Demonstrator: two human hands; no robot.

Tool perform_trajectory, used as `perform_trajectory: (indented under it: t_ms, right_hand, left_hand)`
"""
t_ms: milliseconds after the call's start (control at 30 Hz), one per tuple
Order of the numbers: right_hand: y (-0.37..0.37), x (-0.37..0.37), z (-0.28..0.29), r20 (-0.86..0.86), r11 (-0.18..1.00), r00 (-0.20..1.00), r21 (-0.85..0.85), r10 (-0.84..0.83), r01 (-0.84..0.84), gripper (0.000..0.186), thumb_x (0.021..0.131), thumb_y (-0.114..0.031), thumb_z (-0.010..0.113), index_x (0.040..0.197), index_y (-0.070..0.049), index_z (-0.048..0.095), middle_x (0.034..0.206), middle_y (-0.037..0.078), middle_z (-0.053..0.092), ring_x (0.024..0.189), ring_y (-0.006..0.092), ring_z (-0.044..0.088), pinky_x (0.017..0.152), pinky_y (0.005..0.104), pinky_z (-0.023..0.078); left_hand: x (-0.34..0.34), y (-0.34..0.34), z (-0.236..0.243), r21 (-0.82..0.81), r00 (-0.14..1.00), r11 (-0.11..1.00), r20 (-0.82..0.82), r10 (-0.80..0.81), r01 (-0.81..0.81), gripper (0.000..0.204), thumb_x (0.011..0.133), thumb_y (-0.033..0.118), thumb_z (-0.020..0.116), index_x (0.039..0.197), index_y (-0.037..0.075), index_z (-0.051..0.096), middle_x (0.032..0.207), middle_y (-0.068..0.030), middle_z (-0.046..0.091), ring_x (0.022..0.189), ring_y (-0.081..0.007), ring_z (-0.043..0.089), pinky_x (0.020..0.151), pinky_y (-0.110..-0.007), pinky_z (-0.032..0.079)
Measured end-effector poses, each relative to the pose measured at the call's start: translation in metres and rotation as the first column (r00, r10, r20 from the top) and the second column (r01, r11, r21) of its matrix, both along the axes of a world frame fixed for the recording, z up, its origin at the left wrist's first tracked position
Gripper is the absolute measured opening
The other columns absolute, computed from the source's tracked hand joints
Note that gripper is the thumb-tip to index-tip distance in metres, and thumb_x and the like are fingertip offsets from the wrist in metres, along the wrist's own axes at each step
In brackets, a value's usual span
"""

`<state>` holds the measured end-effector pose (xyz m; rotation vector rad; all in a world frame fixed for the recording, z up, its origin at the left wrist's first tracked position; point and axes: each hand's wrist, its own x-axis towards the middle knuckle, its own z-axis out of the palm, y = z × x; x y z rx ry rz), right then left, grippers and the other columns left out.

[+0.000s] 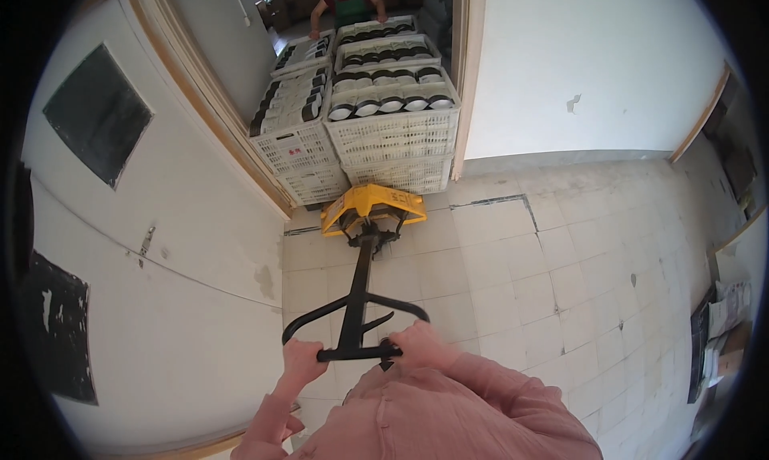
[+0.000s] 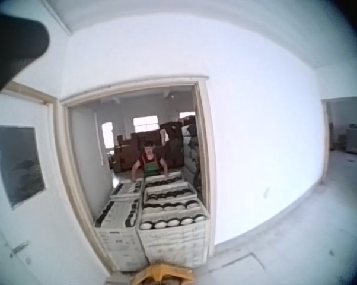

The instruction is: Using a manual pallet jack to transport stacks of crates through a warehouse.

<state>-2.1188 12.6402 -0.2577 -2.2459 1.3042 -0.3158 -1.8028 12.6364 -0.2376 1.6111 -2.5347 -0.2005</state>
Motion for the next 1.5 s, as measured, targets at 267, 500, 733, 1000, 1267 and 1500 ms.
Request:
perform_trajectory:
  t_ms: [267, 500, 733, 1000, 1267, 1500]
  right_hand:
    - [-0.045, -0.119, -0.011, 0.067, 0.942, 0.945, 0.080, 0.320, -0.325, 0.034, 0.081, -0.038, 0.069, 0.095, -0.007, 0.065, 0.075, 0.013, 0.070, 0.075, 0.0362, 0.069, 0.073, 0.0486, 0.050]
    - [-0.086, -0.185, 0.008, 0.115, 0.895, 0.901, 0.117, 0.419, -0.431, 0.035, 0.082, -0.037, 0.069, 0.093, -0.005, 0.064, 0.073, 0.016, 0.070, 0.073, 0.0382, 0.068, 0.068, 0.0495, 0.052]
    - [-0.106, -0.250, 0.016, 0.095, 0.810, 0.829, 0.181, 0.550, -0.558, 0.037, 0.084, -0.036, 0.069, 0.099, -0.003, 0.061, 0.071, 0.015, 0.067, 0.073, 0.0384, 0.068, 0.067, 0.0488, 0.052]
    - [-0.167, -0.279, 0.001, 0.209, 0.747, 0.751, 0.113, 0.626, -0.655, 0.043, 0.079, -0.035, 0.073, 0.102, -0.002, 0.058, 0.077, 0.018, 0.067, 0.076, 0.0419, 0.067, 0.067, 0.0535, 0.051]
    - [-0.291, -0.288, 0.021, 0.323, 0.639, 0.639, 0.121, 0.698, -0.759, 0.051, 0.074, -0.035, 0.076, 0.102, 0.002, 0.055, 0.081, 0.021, 0.067, 0.081, 0.0451, 0.066, 0.070, 0.0554, 0.050]
    - [-0.370, -0.312, 0.062, 0.459, 0.449, 0.495, 0.213, 0.738, -0.868, 0.061, 0.075, -0.044, 0.080, 0.111, 0.001, 0.059, 0.093, 0.026, 0.068, 0.092, 0.0469, 0.066, 0.079, 0.0550, 0.050]
  left_hand:
    - [-0.116, -0.006, 0.016, 0.180, 0.981, 0.968, 0.120, 0.154, -0.174, 0.018, 0.068, 0.028, 0.075, 0.063, 0.013, 0.065, 0.058, -0.0079, 0.062, 0.059, -0.0330, 0.061, 0.067, -0.043, 0.041]
    - [-0.175, -0.020, 0.021, 0.145, 0.976, 0.967, 0.095, 0.196, -0.209, 0.018, 0.066, 0.028, 0.075, 0.060, 0.014, 0.064, 0.055, -0.0068, 0.060, 0.058, -0.0332, 0.060, 0.064, -0.044, 0.043]
    - [-0.250, -0.015, 0.035, 0.098, 0.962, 0.958, -0.013, 0.274, -0.271, 0.032, 0.074, 0.035, 0.076, 0.056, 0.013, 0.061, 0.052, -0.0079, 0.057, 0.054, -0.0345, 0.060, 0.060, -0.045, 0.044]
    - [-0.291, -0.059, 0.038, 0.040, 0.944, 0.944, 0.062, 0.324, -0.327, 0.033, 0.072, 0.031, 0.078, 0.053, 0.012, 0.059, 0.049, -0.0105, 0.053, 0.054, -0.0371, 0.056, 0.059, -0.044, 0.038]
    - [-0.315, -0.167, 0.073, -0.014, 0.899, 0.907, 0.125, 0.419, -0.421, 0.033, 0.067, 0.026, 0.080, 0.050, 0.007, 0.059, 0.051, -0.0140, 0.053, 0.059, -0.0391, 0.058, 0.065, -0.047, 0.044]
    - [-0.375, -0.240, 0.142, 0.160, 0.799, 0.799, 0.307, 0.517, -0.579, 0.013, 0.074, 0.007, 0.072, 0.066, 0.003, 0.063, 0.073, -0.0230, 0.062, 0.078, -0.0437, 0.061, 0.073, -0.050, 0.047]
